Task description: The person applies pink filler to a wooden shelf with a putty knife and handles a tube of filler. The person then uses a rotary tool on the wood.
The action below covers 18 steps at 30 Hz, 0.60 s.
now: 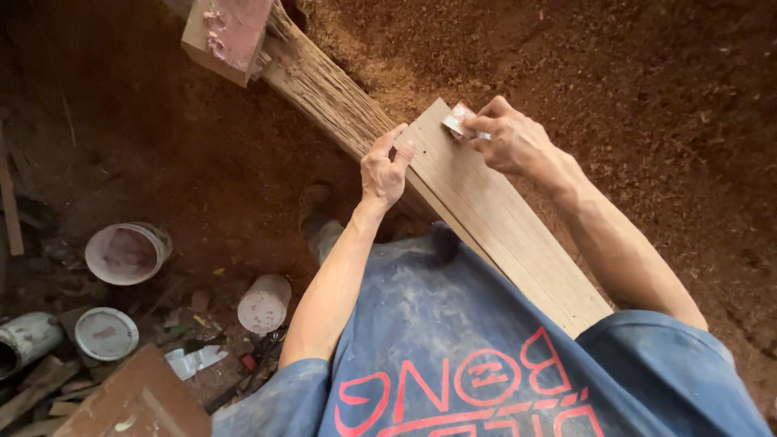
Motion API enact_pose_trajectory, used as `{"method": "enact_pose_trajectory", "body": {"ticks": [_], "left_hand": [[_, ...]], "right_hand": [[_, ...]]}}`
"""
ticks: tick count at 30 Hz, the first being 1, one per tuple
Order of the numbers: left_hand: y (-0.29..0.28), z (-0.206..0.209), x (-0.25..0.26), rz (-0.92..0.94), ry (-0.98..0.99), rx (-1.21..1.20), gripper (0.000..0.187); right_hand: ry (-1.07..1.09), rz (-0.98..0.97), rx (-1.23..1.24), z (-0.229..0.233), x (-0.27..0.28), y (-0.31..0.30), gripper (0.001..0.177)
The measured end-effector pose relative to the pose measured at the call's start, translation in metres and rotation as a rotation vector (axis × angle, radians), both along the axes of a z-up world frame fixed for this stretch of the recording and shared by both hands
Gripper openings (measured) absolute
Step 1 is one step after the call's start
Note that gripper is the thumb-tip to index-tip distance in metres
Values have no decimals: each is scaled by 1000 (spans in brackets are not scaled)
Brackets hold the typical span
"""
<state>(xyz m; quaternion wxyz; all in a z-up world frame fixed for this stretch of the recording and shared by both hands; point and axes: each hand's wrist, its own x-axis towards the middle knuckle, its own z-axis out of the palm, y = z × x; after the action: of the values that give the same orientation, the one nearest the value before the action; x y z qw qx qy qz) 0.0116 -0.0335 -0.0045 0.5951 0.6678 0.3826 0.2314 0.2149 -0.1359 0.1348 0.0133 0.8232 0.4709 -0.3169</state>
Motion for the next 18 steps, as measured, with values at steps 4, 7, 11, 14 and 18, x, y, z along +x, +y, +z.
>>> {"method": "enact_pose_trajectory", "body": {"ticks": [4,7,11,14,18], "left_hand": [[0,-3,0,-9,10,-15,48],[1,-4,-2,-16,-16,32,47],[2,-2,0,-14,-13,-1,48],[1,-2,-1,-7,-1,3,48],[3,-2,-1,-34,-5,3,49]], "right_hand": [[-85,76,-92,16,-23,-11,37],[-110,75,-275,34,-27,-12,40],[-84,87,-305,43,-16,-11,37],[-61,88,130,18,-5,-13,33],[1,54,133,-17,3,-11,46]]}}
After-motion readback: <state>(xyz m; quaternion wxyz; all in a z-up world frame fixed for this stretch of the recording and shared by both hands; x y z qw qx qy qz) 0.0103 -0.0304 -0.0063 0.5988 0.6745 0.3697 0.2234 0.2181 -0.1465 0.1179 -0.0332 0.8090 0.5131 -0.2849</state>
